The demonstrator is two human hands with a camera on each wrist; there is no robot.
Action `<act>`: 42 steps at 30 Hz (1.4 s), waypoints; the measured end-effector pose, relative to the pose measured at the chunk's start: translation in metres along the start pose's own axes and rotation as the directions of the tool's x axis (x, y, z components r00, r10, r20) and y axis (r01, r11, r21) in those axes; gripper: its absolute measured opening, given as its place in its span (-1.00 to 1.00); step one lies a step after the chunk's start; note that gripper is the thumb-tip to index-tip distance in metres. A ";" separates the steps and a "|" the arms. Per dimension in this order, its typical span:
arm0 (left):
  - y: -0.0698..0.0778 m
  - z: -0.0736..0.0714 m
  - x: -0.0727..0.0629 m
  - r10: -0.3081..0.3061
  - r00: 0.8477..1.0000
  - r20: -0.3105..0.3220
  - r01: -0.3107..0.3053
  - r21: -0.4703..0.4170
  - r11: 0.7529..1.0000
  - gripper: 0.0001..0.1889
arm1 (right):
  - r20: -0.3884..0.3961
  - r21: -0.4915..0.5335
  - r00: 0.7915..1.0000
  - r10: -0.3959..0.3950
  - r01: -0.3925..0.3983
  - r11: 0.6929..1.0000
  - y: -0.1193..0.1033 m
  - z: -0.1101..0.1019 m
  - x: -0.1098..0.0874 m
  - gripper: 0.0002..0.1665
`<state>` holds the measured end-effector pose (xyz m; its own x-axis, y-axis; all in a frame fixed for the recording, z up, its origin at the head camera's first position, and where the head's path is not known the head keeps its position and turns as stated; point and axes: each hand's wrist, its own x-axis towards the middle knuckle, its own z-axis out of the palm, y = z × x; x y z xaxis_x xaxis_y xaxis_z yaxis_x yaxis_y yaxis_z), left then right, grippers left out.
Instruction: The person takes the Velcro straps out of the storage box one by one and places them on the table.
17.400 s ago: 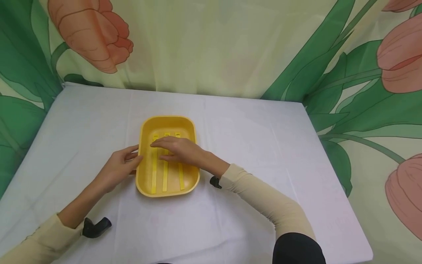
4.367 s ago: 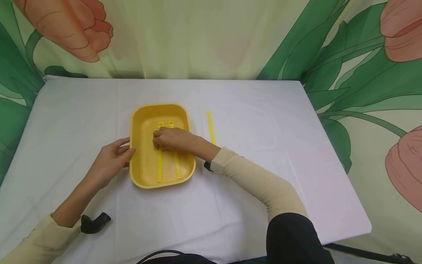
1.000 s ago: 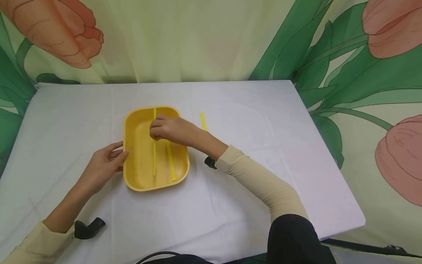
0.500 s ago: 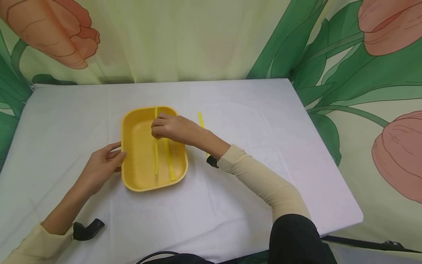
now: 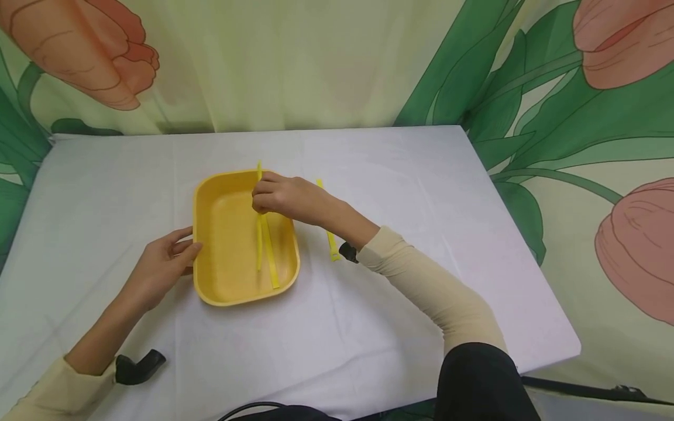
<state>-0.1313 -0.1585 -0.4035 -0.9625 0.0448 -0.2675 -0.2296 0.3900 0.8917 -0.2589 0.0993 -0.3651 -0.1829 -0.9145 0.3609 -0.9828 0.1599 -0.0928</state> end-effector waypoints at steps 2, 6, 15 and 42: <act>0.000 0.000 0.000 0.002 1.000 0.000 -0.002 0.001 1.000 -0.40 | -0.004 -0.001 1.000 0.002 -0.002 1.000 0.000 0.000 -0.002 -0.94; 0.001 0.000 -0.001 0.001 1.000 0.001 -0.001 0.006 1.000 -0.40 | -0.007 0.001 1.000 0.010 -0.010 1.000 0.001 -0.001 -0.005 -0.94; 0.001 0.002 -0.004 -0.016 1.000 0.007 0.016 0.013 1.000 -0.39 | -0.026 -0.014 0.999 0.020 -0.020 1.000 0.003 -0.004 -0.015 -0.91; 0.001 -0.001 -0.004 0.002 1.000 0.020 -0.003 0.015 1.000 -0.35 | -0.054 0.003 0.993 0.106 -0.106 0.994 0.009 -0.019 -0.044 -0.89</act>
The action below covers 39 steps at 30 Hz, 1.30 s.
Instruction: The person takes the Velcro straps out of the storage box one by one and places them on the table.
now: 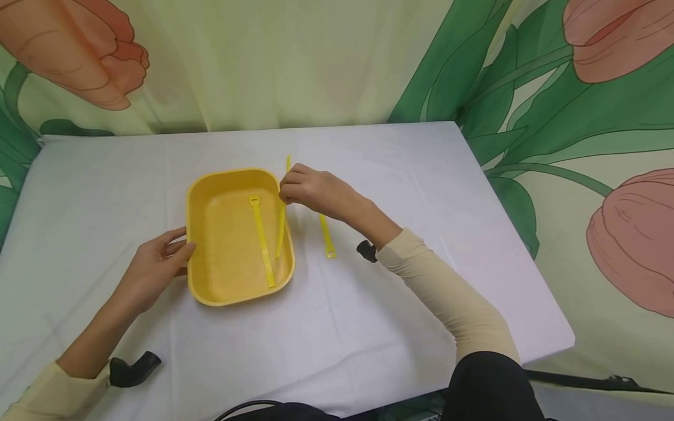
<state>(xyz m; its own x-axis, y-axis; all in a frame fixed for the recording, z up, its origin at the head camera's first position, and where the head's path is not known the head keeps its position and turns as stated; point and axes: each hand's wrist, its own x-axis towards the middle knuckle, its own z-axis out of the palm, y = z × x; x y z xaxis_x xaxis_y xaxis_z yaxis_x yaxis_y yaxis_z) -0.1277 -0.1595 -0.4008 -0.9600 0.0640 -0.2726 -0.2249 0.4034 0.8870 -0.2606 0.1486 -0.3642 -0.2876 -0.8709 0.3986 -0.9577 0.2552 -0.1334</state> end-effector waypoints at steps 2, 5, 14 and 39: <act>0.000 0.000 0.000 -0.001 1.000 0.000 0.001 -0.002 1.000 -0.35 | 0.003 -0.005 1.000 0.006 -0.006 1.000 0.001 0.000 -0.003 -0.88; 0.000 0.000 0.000 -0.003 1.000 -0.003 0.003 -0.006 1.000 -0.36 | 0.009 -0.008 1.000 0.015 -0.015 1.000 0.002 0.000 -0.007 -0.87; 0.002 0.000 -0.001 -0.007 1.000 0.003 0.007 -0.020 1.000 -0.35 | 0.010 0.006 0.997 0.076 -0.076 0.997 0.008 -0.003 -0.023 -0.91; 0.001 0.001 0.001 -0.012 1.000 -0.007 0.012 -0.001 1.000 -0.36 | 0.003 0.022 0.990 0.143 -0.143 0.989 0.016 -0.002 -0.051 -0.87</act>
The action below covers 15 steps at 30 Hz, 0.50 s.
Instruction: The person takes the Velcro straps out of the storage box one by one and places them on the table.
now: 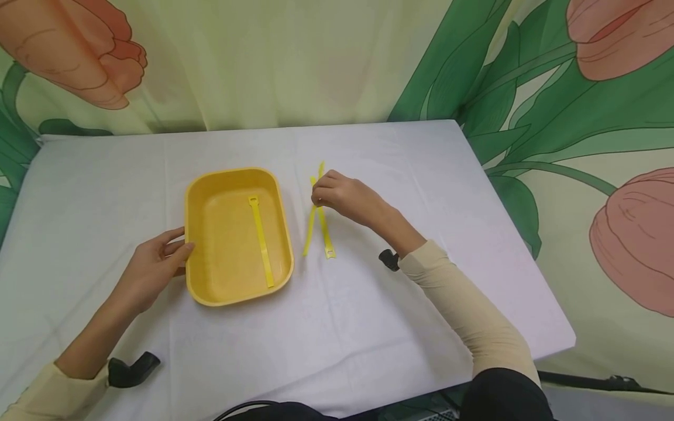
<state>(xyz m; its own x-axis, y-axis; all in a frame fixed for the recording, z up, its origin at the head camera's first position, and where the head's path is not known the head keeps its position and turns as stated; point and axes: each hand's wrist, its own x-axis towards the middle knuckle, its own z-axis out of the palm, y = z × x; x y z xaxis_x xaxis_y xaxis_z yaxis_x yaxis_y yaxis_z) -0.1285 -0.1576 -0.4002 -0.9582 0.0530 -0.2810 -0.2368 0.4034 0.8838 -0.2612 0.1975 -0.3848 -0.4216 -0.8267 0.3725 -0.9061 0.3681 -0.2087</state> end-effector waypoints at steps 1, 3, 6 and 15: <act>0.000 0.000 0.000 0.001 1.000 -0.001 -0.001 -0.001 1.000 -0.36 | 0.002 0.001 1.000 0.003 -0.003 1.000 0.001 0.000 -0.001 -0.87; 0.000 0.000 0.000 0.003 1.000 -0.002 -0.003 -0.002 1.000 -0.36 | 0.006 0.000 1.000 0.005 -0.005 1.000 0.001 0.000 -0.003 -0.87; 0.000 0.000 0.001 0.007 1.000 -0.003 -0.007 -0.005 1.000 -0.37 | 0.005 0.005 1.000 0.004 -0.004 1.000 0.003 0.001 -0.007 -0.86; 0.000 0.000 0.001 0.007 1.000 0.000 -0.007 -0.004 1.000 -0.36 | 0.006 -0.005 1.000 0.017 -0.017 1.000 0.007 0.001 -0.018 -0.88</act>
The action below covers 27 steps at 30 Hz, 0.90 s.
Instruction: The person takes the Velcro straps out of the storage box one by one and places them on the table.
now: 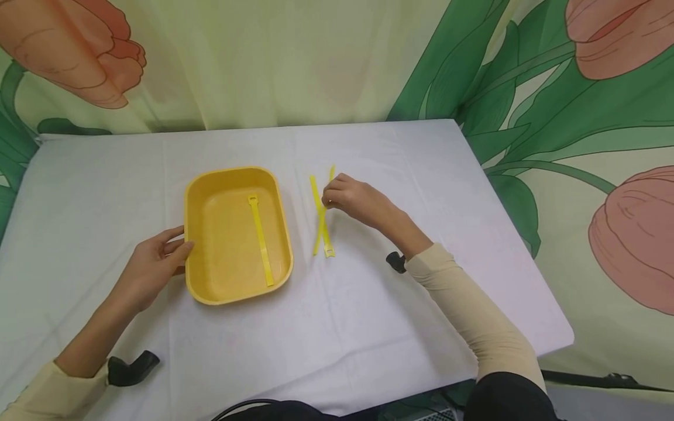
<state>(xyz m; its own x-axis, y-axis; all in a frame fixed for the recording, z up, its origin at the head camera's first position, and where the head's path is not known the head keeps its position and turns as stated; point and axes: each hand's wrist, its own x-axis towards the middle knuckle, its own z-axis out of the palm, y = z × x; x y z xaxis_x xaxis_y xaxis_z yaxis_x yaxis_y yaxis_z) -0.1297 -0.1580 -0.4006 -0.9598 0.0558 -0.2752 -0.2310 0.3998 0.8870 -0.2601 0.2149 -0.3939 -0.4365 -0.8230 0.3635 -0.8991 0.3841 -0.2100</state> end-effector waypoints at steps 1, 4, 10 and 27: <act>0.000 0.000 0.000 0.000 1.000 0.000 0.000 0.002 1.000 -0.36 | 0.006 0.002 1.000 0.007 -0.007 1.000 0.001 0.000 -0.002 -0.88; 0.001 0.000 0.000 0.002 1.000 -0.002 -0.002 0.002 1.000 -0.37 | 0.024 0.005 0.999 0.031 -0.031 1.000 0.003 0.001 -0.007 -0.87; 0.001 0.000 0.000 0.003 1.000 0.002 -0.003 0.000 1.000 -0.36 | 0.035 0.004 0.998 0.044 -0.044 0.999 0.007 0.002 -0.015 -0.86; 0.000 0.000 0.000 0.007 1.000 0.004 -0.007 -0.014 1.000 -0.37 | 0.035 -0.032 0.997 0.063 -0.062 0.998 0.011 0.002 -0.020 -0.85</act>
<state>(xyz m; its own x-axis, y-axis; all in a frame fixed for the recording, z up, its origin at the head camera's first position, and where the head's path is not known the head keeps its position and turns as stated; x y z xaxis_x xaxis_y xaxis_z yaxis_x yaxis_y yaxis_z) -0.1297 -0.1578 -0.4002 -0.9606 0.0623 -0.2707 -0.2269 0.3862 0.8941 -0.2607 0.2350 -0.4051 -0.4908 -0.8112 0.3179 -0.8710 0.4473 -0.2031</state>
